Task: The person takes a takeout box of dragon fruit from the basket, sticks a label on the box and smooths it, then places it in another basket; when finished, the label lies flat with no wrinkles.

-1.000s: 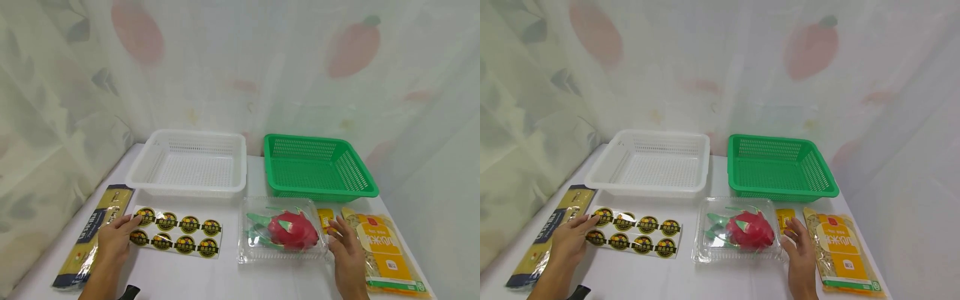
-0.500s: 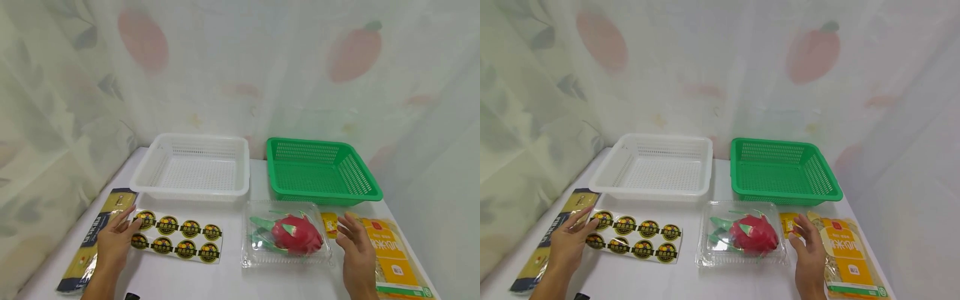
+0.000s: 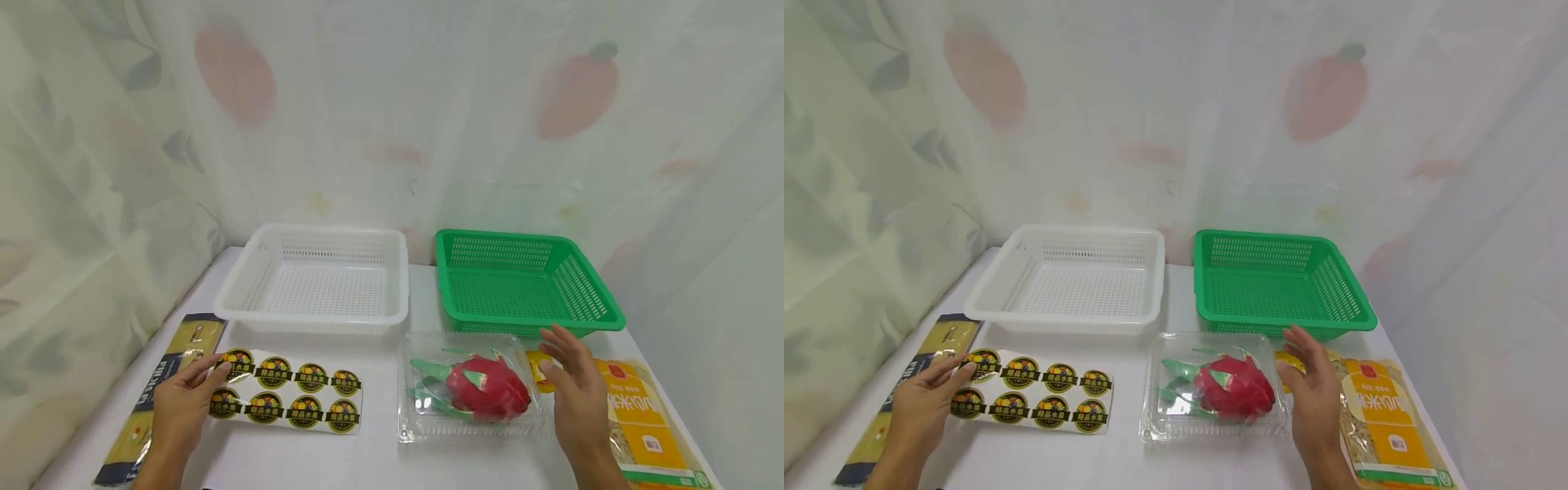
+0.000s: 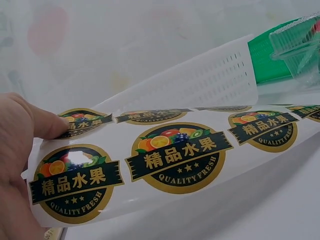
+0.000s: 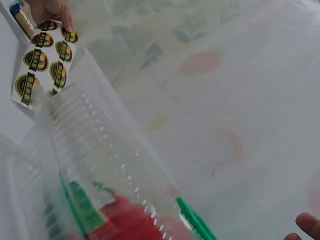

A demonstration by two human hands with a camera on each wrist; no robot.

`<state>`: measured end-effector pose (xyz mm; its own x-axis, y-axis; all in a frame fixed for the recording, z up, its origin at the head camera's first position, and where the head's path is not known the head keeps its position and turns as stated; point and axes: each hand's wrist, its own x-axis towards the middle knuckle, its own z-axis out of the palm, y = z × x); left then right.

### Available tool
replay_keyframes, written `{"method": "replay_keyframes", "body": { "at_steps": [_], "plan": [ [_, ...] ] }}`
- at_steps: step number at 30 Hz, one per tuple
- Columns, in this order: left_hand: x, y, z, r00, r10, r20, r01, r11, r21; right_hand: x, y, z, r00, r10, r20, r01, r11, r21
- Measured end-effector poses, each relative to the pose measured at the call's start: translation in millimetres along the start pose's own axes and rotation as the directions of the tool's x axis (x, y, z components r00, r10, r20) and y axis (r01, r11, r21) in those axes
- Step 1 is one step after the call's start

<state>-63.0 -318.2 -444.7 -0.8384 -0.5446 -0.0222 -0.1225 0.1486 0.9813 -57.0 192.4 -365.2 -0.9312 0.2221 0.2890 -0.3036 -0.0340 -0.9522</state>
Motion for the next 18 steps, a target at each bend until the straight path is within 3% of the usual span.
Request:
{"method": "replay_keyframes", "body": {
  "at_steps": [6, 18],
  "plan": [
    [1.1, -5.0, -3.0, 1.000, 0.021, -0.017, -0.021, 1.000, -0.003, 11.2, -8.8, 12.8, 0.982, -0.126, 0.137, 0.112, 0.988, 0.109],
    [-15.1, 21.7, 2.8, 0.999, 0.023, -0.034, -0.018, 0.990, 0.143, 15.2, -26.7, 57.6, 0.927, -0.202, 0.316, 0.208, 0.978, 0.015]
  ]
}}
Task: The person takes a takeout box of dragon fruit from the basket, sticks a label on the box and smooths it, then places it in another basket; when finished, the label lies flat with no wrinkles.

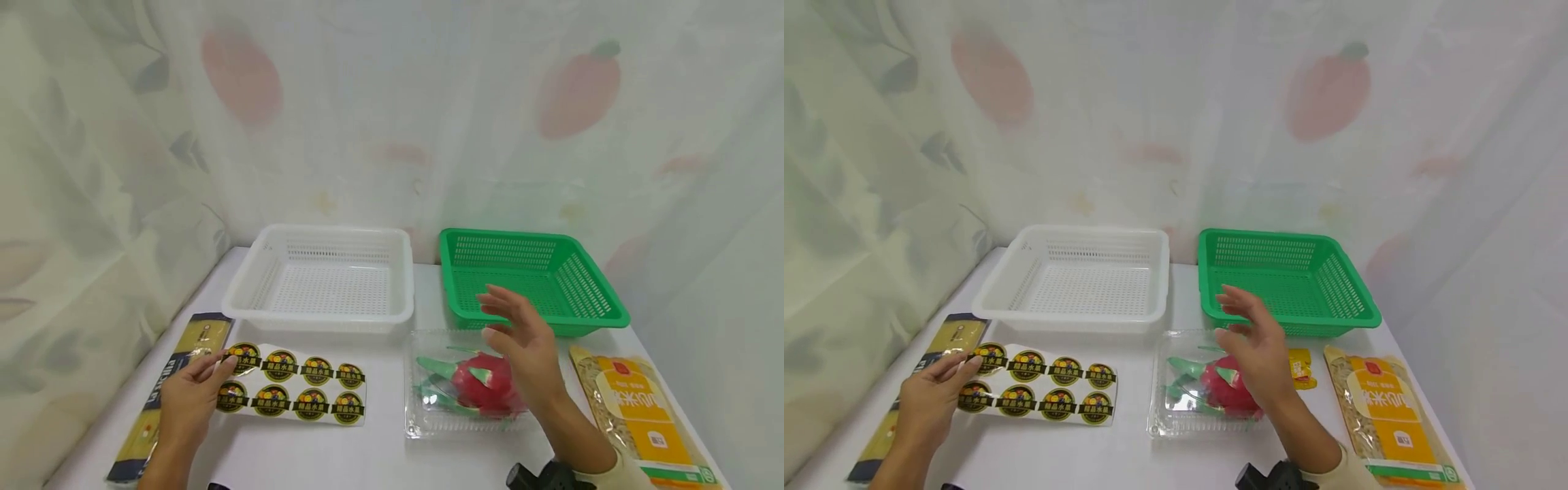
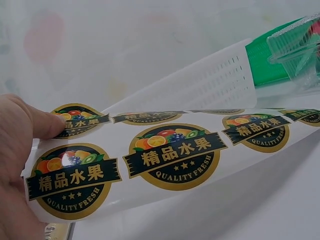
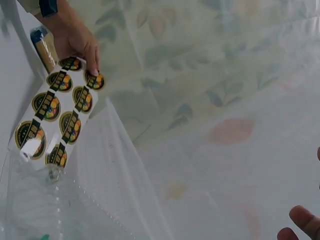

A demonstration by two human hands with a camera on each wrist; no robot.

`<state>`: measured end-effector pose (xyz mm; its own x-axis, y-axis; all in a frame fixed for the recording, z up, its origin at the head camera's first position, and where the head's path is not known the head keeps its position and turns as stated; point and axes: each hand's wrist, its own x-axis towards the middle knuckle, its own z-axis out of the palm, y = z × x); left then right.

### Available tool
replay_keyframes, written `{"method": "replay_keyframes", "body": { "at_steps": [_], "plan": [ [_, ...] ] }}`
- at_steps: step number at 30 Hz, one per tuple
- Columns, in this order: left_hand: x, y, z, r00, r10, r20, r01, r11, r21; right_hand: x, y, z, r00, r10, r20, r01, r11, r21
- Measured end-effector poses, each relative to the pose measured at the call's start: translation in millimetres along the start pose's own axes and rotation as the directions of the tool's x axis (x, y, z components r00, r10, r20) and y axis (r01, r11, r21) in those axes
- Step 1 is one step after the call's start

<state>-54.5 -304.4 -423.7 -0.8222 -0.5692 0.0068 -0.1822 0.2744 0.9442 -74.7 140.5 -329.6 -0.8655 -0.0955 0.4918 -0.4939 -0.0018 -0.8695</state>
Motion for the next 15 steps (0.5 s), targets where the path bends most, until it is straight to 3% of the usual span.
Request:
{"method": "replay_keyframes", "body": {
  "at_steps": [5, 8, 12, 15],
  "plan": [
    [-1.2, 3.0, -1.2, 1.000, -0.023, 0.020, 0.022, 1.000, 0.010, 15.7, -7.6, 23.4, 0.995, -0.019, 0.100, 0.014, 0.998, 0.054],
    [7.2, -11.6, -0.4, 1.000, -0.010, 0.022, 0.011, 1.000, -0.019, 24.7, -10.1, 37.3, 0.990, -0.013, 0.142, 0.003, 0.997, 0.073],
    [28.2, -51.0, 0.0, 0.998, 0.052, 0.020, -0.051, 0.997, -0.052, 35.0, -11.6, 56.0, 0.985, -0.015, 0.174, -0.002, 0.995, 0.097],
    [31.0, -57.7, -0.9, 0.998, 0.059, 0.017, -0.058, 0.997, -0.044, 41.3, -11.9, 69.4, 0.980, -0.007, 0.200, -0.015, 0.994, 0.110]
  ]
}}
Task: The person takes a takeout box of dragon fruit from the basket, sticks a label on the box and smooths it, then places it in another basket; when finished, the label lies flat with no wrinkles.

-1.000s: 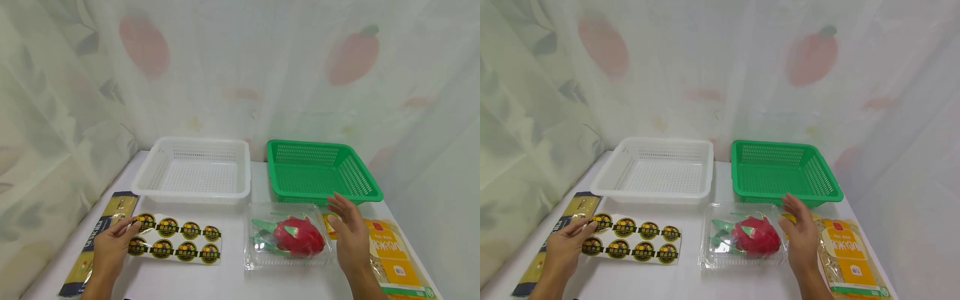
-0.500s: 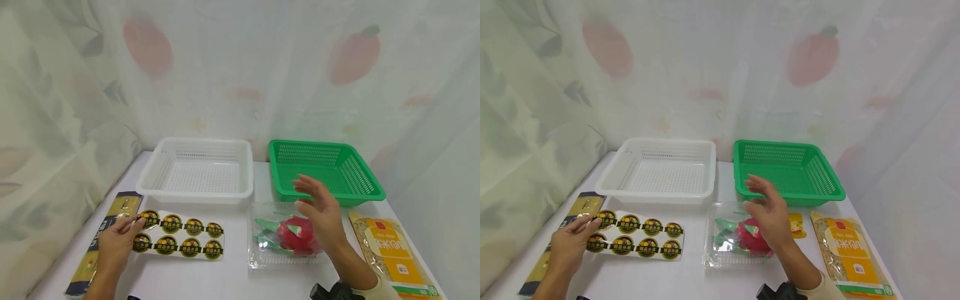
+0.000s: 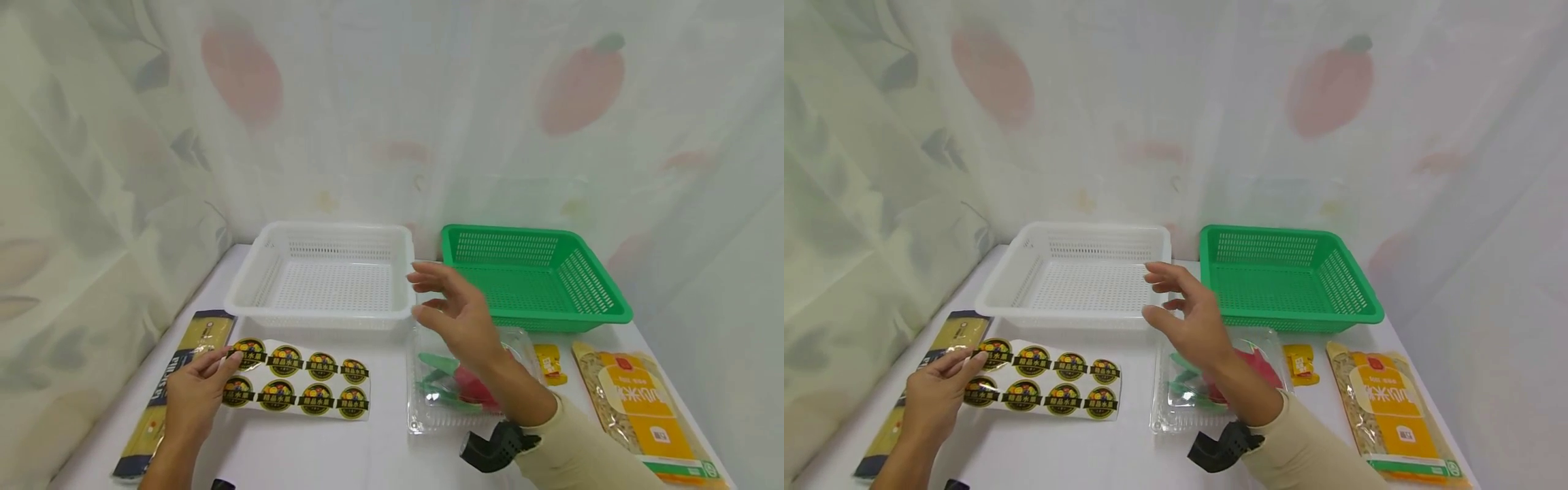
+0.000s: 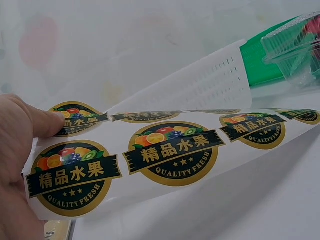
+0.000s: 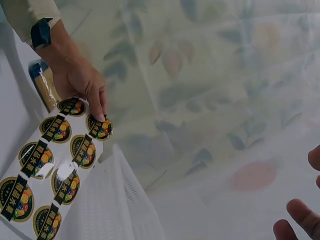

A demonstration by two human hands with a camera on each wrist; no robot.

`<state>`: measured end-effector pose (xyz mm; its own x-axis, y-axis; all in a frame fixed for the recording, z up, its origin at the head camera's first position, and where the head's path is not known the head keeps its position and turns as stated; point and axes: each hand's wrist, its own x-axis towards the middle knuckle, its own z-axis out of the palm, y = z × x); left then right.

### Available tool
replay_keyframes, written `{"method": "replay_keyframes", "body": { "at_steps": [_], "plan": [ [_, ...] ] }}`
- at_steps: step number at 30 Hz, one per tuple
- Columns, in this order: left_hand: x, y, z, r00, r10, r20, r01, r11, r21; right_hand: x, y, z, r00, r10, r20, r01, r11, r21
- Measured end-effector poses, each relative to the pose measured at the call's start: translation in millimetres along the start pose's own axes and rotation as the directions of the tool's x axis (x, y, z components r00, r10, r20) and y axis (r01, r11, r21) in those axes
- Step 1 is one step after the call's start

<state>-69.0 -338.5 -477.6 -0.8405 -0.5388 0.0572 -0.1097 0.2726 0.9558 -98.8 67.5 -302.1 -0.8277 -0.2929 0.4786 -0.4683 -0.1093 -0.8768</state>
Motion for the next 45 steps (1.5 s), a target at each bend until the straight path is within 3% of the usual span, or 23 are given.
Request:
{"method": "replay_keyframes", "body": {
  "at_steps": [7, 10, 30, 45],
  "plan": [
    [-24.7, 57.0, -0.2, 1.000, -0.026, 0.007, 0.026, 0.999, 0.033, 19.0, 6.8, 23.2, 0.998, 0.032, 0.063, -0.034, 0.999, 0.024],
    [-30.8, 66.6, -0.8, 0.999, -0.053, -0.001, 0.053, 0.997, 0.053, 24.8, 9.4, 34.0, 0.995, 0.038, 0.092, -0.042, 0.998, 0.045],
    [-34.5, 70.4, -0.4, 1.000, -0.018, 0.008, 0.018, 0.999, 0.039, 45.3, 35.9, 91.5, 0.972, 0.136, 0.193, -0.151, 0.986, 0.063],
    [-39.2, 67.5, 0.1, 0.999, 0.038, -0.013, -0.037, 0.999, 0.036, 46.1, 58.7, 131.3, 0.921, 0.264, 0.288, -0.284, 0.958, 0.029]
  ]
}}
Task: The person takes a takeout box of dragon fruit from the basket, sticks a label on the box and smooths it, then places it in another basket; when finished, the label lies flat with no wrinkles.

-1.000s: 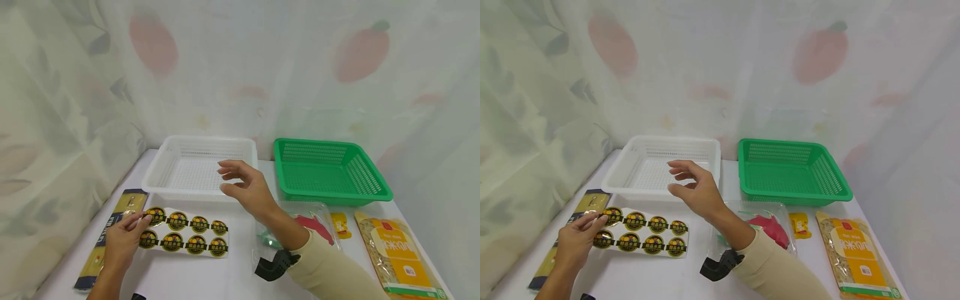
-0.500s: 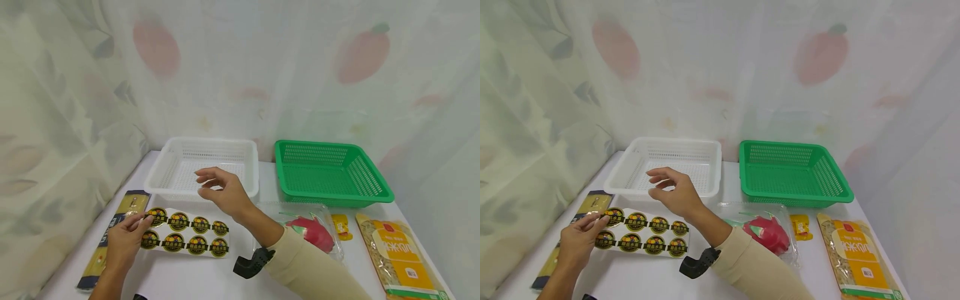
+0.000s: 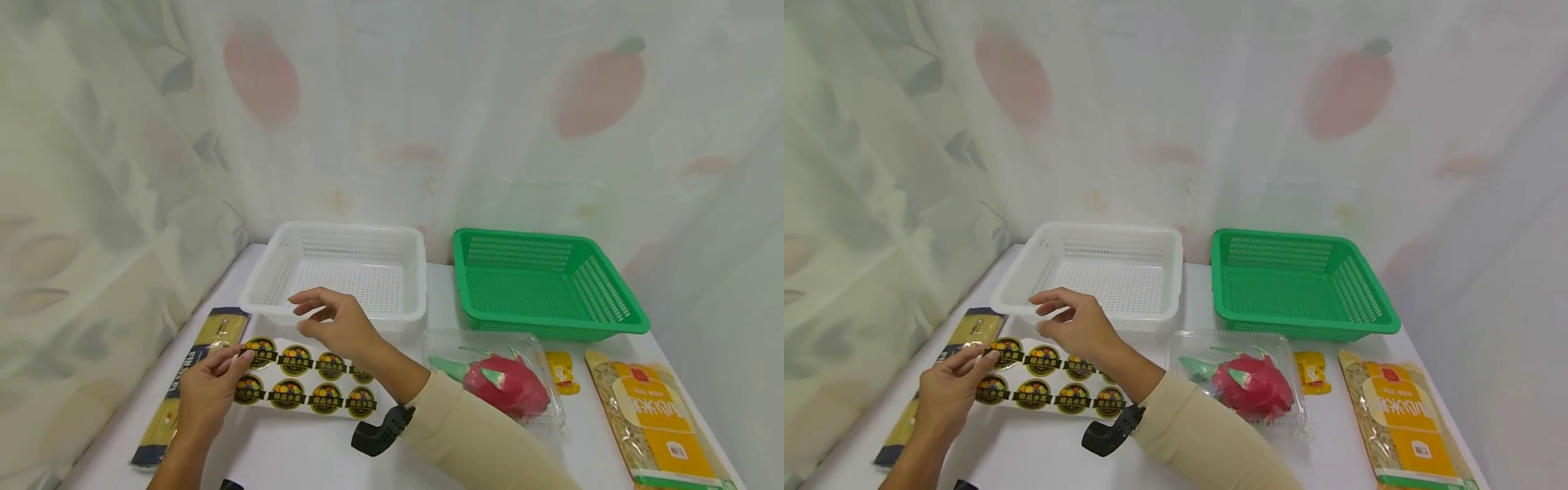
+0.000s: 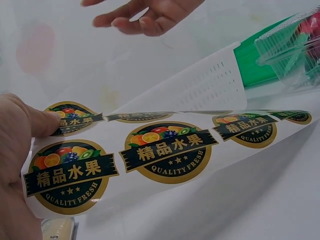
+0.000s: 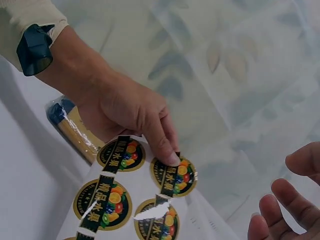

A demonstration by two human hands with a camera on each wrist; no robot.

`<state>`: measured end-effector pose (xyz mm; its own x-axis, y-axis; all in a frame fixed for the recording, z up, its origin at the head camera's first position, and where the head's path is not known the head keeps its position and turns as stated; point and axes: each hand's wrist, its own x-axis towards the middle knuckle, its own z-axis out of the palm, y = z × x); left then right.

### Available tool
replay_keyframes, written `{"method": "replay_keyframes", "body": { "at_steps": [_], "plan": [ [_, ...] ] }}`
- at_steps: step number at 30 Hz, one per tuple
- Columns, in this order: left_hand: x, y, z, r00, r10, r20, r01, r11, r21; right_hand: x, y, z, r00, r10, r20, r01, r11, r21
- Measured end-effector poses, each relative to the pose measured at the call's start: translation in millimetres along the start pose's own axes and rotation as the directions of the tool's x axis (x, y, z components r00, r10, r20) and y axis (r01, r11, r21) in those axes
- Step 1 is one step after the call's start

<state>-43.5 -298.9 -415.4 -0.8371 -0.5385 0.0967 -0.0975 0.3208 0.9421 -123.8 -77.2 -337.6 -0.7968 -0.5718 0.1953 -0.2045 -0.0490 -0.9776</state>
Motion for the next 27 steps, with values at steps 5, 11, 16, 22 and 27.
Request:
{"method": "replay_keyframes", "body": {
  "at_steps": [5, 11, 16, 22, 27],
  "plan": [
    [-1.2, 1.7, -0.2, 0.999, -0.046, 0.015, 0.046, 0.999, -0.009, 1.7, 10.0, 8.6, 0.998, 0.064, 0.005, -0.064, 0.998, 0.011],
    [5.8, -14.6, 0.1, 1.000, -0.020, 0.010, 0.021, 0.999, -0.030, 6.0, 18.4, 19.6, 0.997, 0.077, 0.020, -0.078, 0.996, 0.053],
    [5.7, -16.4, 0.5, 1.000, 0.017, 0.013, -0.017, 1.000, -0.010, 10.4, 24.7, 26.7, 0.996, 0.084, 0.022, -0.085, 0.995, 0.061],
    [-6.3, 8.9, -0.2, 1.000, -0.006, 0.007, 0.007, 1.000, -0.018, 14.4, 30.4, 34.1, 0.994, 0.109, 0.017, -0.109, 0.994, 0.019],
    [-6.1, 6.2, 0.3, 1.000, -0.002, -0.002, 0.002, 1.000, -0.024, 16.0, 34.1, 39.3, 0.992, 0.129, 0.009, -0.129, 0.992, 0.012]
  ]
}}
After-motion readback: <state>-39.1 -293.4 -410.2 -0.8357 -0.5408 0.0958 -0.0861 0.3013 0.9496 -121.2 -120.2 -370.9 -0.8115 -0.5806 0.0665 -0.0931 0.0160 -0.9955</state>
